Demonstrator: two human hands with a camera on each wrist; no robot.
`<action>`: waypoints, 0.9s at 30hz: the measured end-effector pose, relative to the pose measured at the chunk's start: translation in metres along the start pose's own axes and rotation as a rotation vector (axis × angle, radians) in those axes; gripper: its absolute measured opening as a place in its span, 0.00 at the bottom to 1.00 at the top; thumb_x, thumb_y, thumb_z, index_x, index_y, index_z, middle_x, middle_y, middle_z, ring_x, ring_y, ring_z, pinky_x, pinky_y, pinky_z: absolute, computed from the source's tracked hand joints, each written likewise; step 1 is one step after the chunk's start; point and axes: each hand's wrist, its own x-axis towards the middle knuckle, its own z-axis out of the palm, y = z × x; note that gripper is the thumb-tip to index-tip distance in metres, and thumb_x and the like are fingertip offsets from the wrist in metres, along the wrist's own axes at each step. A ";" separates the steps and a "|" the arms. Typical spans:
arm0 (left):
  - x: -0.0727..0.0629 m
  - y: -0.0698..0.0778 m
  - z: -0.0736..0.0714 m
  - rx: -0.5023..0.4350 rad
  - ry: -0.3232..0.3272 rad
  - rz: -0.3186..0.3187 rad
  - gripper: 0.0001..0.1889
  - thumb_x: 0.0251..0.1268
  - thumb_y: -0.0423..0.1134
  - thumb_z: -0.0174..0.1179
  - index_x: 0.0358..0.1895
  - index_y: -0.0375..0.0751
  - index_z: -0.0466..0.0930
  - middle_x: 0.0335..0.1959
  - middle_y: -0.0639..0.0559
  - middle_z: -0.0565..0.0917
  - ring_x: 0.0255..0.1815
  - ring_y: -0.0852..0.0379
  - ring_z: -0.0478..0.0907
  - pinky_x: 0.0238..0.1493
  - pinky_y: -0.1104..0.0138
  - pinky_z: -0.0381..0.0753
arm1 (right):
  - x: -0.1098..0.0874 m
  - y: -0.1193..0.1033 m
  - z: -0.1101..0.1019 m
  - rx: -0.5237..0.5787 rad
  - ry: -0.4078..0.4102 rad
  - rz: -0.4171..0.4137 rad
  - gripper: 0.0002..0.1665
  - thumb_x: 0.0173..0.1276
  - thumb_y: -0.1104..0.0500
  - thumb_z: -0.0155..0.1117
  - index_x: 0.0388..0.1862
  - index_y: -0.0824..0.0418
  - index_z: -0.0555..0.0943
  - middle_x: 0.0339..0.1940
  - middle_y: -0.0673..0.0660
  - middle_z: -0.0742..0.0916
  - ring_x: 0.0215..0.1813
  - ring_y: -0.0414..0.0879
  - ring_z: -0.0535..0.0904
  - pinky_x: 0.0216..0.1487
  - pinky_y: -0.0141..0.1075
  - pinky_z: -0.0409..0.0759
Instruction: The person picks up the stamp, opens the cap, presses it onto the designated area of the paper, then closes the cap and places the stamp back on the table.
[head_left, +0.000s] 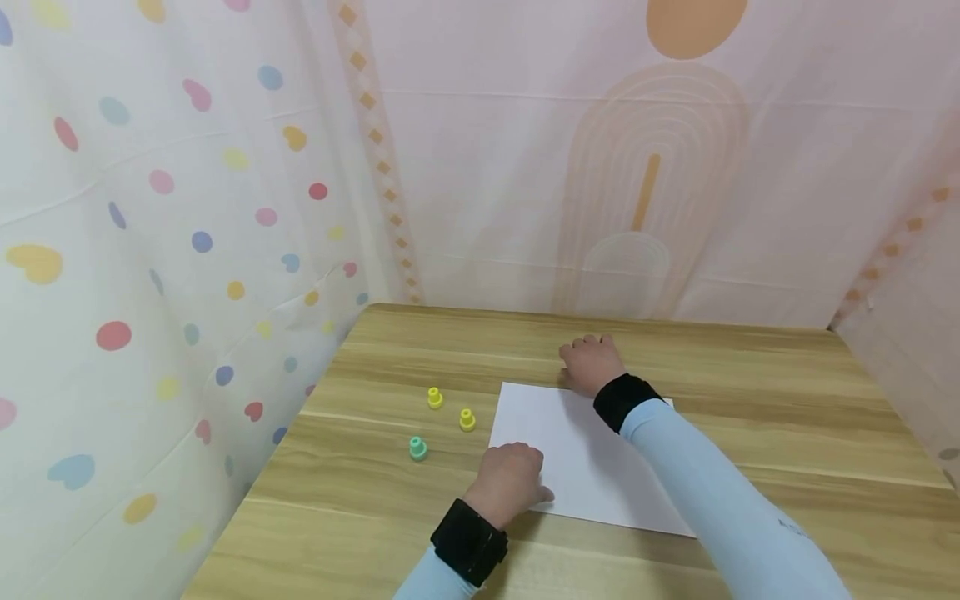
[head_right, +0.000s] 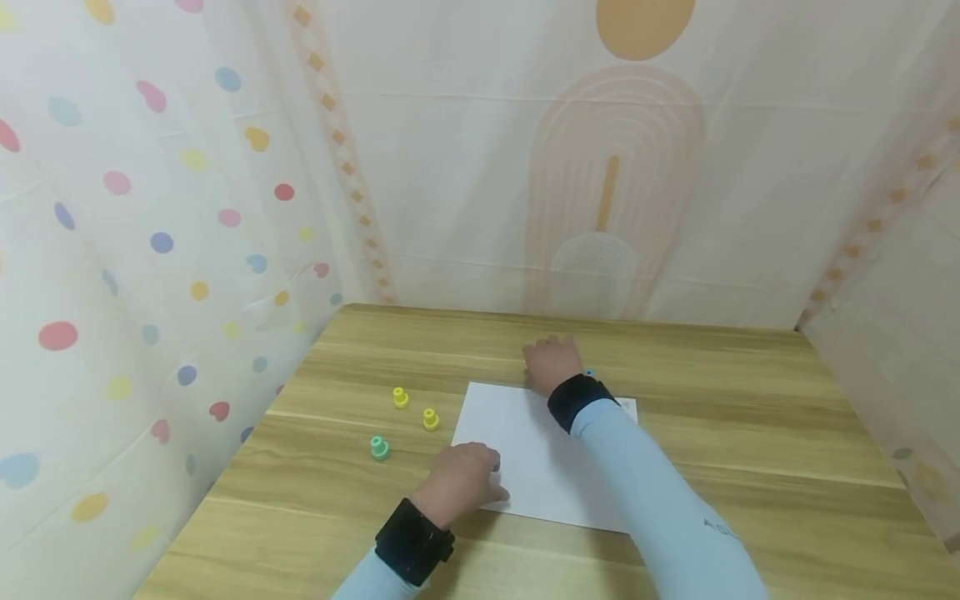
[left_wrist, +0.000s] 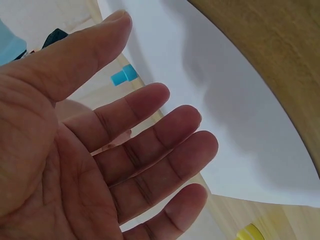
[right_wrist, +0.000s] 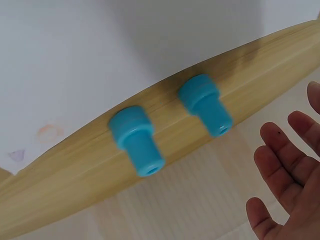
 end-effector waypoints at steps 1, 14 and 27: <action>0.000 0.000 0.000 -0.005 -0.004 -0.003 0.17 0.53 0.53 0.74 0.32 0.43 0.85 0.21 0.55 0.77 0.23 0.58 0.71 0.30 0.62 0.76 | 0.002 -0.003 0.001 -0.001 -0.001 -0.009 0.15 0.69 0.51 0.67 0.49 0.59 0.82 0.43 0.57 0.86 0.48 0.56 0.79 0.52 0.52 0.71; -0.005 -0.008 0.001 -0.036 -0.012 -0.024 0.17 0.52 0.52 0.75 0.32 0.42 0.85 0.20 0.56 0.75 0.23 0.58 0.70 0.30 0.63 0.75 | 0.011 -0.045 0.006 0.010 0.003 -0.116 0.14 0.70 0.50 0.66 0.48 0.56 0.82 0.43 0.55 0.86 0.50 0.54 0.80 0.56 0.52 0.72; -0.012 -0.031 0.001 -0.127 0.024 -0.112 0.16 0.52 0.49 0.75 0.32 0.42 0.83 0.23 0.54 0.78 0.24 0.57 0.73 0.28 0.62 0.76 | 0.015 -0.066 0.013 0.033 -0.047 -0.143 0.17 0.72 0.46 0.63 0.53 0.54 0.81 0.45 0.54 0.86 0.49 0.53 0.81 0.55 0.51 0.74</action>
